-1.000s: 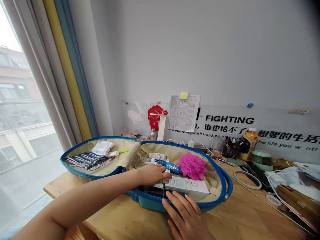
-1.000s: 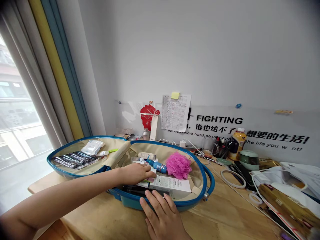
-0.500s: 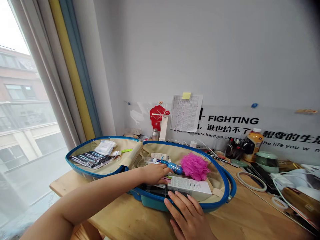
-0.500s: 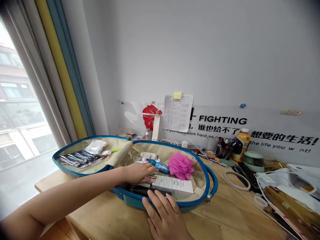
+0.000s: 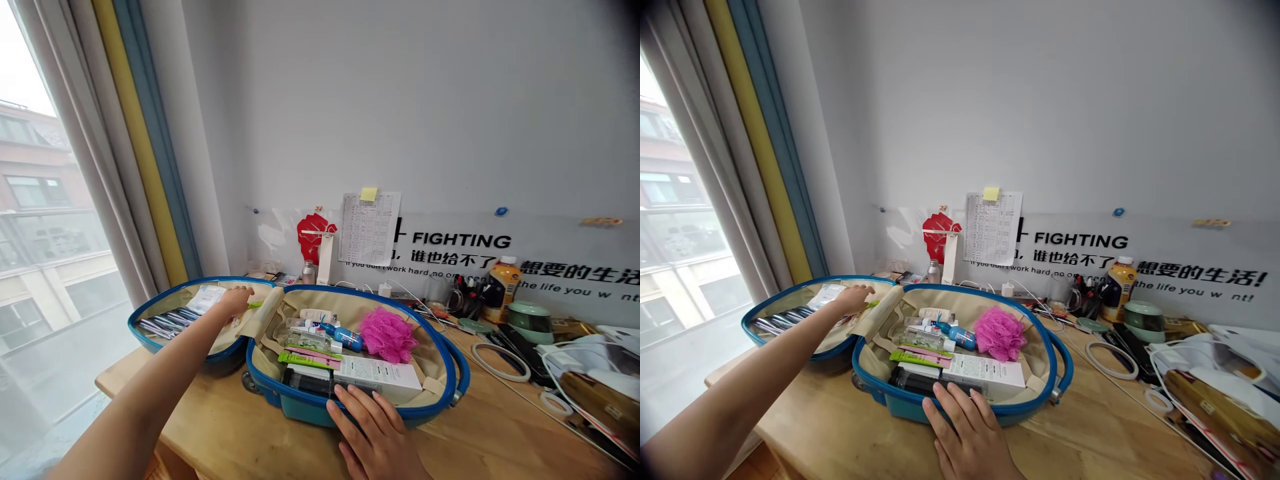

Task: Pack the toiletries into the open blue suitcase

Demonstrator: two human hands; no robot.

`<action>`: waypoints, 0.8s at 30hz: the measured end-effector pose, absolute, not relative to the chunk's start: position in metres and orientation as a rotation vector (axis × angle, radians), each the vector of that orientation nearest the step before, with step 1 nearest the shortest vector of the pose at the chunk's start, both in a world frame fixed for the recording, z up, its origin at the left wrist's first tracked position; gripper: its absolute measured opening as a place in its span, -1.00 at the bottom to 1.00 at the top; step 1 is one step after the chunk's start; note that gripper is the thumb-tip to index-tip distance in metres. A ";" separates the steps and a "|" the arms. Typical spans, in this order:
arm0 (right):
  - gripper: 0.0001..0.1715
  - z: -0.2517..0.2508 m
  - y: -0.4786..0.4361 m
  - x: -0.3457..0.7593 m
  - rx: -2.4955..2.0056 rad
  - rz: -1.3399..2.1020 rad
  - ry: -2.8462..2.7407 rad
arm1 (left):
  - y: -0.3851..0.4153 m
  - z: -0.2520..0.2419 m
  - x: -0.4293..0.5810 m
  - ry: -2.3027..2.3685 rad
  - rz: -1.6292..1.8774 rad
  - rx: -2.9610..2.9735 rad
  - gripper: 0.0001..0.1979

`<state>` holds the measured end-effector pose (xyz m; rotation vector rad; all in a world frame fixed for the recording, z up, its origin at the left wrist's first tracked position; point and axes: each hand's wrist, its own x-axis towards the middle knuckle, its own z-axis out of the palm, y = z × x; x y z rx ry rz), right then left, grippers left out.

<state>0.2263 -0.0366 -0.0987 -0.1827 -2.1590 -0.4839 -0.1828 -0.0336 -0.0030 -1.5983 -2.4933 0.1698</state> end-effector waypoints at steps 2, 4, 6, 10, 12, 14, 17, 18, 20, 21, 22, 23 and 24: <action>-0.48 -0.098 -0.036 0.226 -0.178 -0.500 -2.154 | -0.033 -0.013 -0.189 -2.504 0.273 -1.593 -0.66; -0.49 -0.098 -0.036 0.226 -0.179 -0.503 -2.151 | -0.028 -0.018 -0.191 -2.497 0.352 -1.594 -0.66; -0.50 -0.097 -0.036 0.226 -0.176 -0.489 -2.142 | -0.023 -0.020 -0.192 -2.485 0.407 -1.594 -0.65; -0.51 -0.097 -0.036 0.226 -0.174 -0.474 -2.144 | -0.020 -0.020 -0.192 -2.464 0.435 -1.578 -0.65; -0.49 -0.097 -0.037 0.227 -0.176 -0.491 -2.154 | -0.023 -0.019 -0.192 -2.457 0.405 -1.558 -0.65; -0.48 -0.098 -0.037 0.228 -0.176 -0.507 -2.153 | -0.026 -0.016 -0.190 -2.445 0.356 -1.532 -0.65; -0.47 -0.098 -0.038 0.228 -0.184 -0.518 -2.151 | -0.028 -0.004 -0.185 -2.407 0.270 -1.509 -0.65; -0.47 -0.097 -0.038 0.228 -0.186 -0.516 -2.150 | -0.028 0.002 -0.181 -2.386 0.242 -1.513 -0.66; -0.49 -0.096 -0.039 0.227 -0.183 -0.499 -2.147 | -0.026 0.015 -0.170 -2.329 0.185 -1.540 -0.66; -0.51 -0.095 -0.039 0.227 -0.180 -0.485 -2.145 | -0.025 0.022 -0.163 -2.291 0.155 -1.560 -0.66; -0.53 -0.094 -0.039 0.226 -0.175 -0.472 -2.139 | -0.024 0.029 -0.154 -2.247 0.122 -1.584 -0.66; -0.55 -0.093 -0.039 0.226 -0.171 -0.463 -2.133 | -0.023 0.035 -0.144 -2.198 0.089 -1.614 -0.67; -0.56 -0.093 -0.039 0.225 -0.167 -0.457 -2.127 | -0.023 0.040 -0.133 -2.143 0.059 -1.653 -0.67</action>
